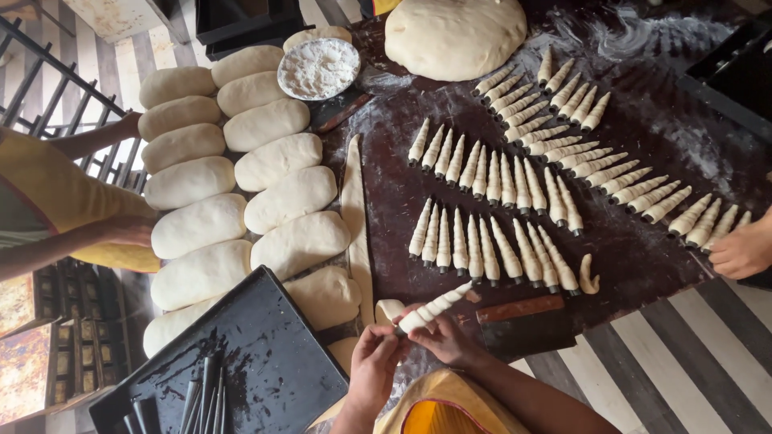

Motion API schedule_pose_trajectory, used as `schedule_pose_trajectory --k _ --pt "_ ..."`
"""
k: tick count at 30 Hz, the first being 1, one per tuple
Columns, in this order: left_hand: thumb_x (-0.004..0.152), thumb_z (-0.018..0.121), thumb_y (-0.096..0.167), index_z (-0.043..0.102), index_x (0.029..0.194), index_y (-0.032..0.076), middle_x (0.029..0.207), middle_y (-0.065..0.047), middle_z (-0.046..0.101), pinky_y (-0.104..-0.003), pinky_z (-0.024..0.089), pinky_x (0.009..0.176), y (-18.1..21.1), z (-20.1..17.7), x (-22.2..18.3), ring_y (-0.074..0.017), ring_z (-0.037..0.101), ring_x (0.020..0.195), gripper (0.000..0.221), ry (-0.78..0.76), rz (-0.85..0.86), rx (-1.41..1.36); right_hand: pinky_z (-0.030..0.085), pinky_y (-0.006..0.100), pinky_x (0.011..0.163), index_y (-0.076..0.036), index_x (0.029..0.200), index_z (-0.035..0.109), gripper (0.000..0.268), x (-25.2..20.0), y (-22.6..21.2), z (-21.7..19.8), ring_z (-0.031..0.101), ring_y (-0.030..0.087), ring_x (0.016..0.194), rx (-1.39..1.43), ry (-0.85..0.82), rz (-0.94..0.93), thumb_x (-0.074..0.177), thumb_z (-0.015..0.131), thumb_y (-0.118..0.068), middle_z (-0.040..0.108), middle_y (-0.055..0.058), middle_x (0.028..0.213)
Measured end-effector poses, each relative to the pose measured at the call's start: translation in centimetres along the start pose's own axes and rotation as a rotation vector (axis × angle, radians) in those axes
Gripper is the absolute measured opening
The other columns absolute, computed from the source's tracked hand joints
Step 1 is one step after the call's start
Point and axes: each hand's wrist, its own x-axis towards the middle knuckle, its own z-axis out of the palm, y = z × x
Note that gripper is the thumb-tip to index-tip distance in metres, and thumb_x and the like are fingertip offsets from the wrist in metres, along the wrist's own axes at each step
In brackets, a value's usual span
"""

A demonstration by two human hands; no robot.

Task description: Wrapping thin strips of dough around metal cones to shape pastries on a floured work table.

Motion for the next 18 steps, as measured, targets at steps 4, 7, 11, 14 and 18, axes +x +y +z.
schedule_pose_trajectory --k 4,7,11,14,18 --pt "0.102 0.053 0.018 0.060 0.107 0.003 0.082 -0.015 0.070 -0.032 0.053 0.060 0.3 -0.2 0.3 -0.0221 0.065 0.069 0.017 -0.045 -0.063 -0.042 0.057 0.034 0.097 -0.002 0.134 0.055 0.040 -0.4 2.8 -0.4 0.066 0.017 0.114 0.083 0.000 0.013 0.099 0.068 -0.017 0.069 0.009 0.122" --pt "0.100 0.058 0.004 0.058 0.107 0.002 0.089 -0.012 0.069 -0.032 0.052 0.067 -0.2 -0.5 0.1 -0.0188 0.065 0.078 0.008 -0.076 0.154 0.071 0.055 0.034 0.097 -0.001 0.130 0.057 0.039 -0.2 0.6 0.1 0.064 0.016 0.115 -0.027 0.017 0.051 0.098 0.071 -0.016 0.069 0.009 0.122" --pt "0.097 0.055 0.011 0.059 0.104 0.006 0.083 -0.011 0.069 -0.033 0.053 0.065 0.8 0.4 0.0 -0.0205 0.065 0.072 0.010 0.015 -0.047 -0.003 0.059 0.033 0.091 -0.002 0.128 0.059 0.036 0.1 2.2 -0.4 0.069 0.014 0.107 0.095 0.000 0.051 0.098 0.069 -0.017 0.073 0.007 0.119" --pt "0.102 0.057 0.010 0.059 0.103 0.002 0.082 -0.011 0.067 -0.032 0.050 0.059 -1.2 -0.7 -1.2 -0.0190 0.063 0.070 0.008 0.053 0.073 0.101 0.053 0.030 0.082 -0.002 0.134 0.059 0.042 -2.0 3.6 -0.3 0.062 0.012 0.094 0.022 0.010 0.161 0.096 0.074 -0.014 0.069 0.006 0.108" --pt "0.101 0.057 0.006 0.057 0.103 0.004 0.091 -0.009 0.066 -0.030 0.053 0.069 -0.4 0.1 -0.7 -0.0168 0.064 0.079 0.003 -0.077 0.111 0.018 0.056 0.030 0.090 -0.001 0.132 0.059 0.039 -1.0 2.2 -0.3 0.065 0.012 0.105 0.048 0.008 0.038 0.099 0.073 -0.017 0.070 0.006 0.114"
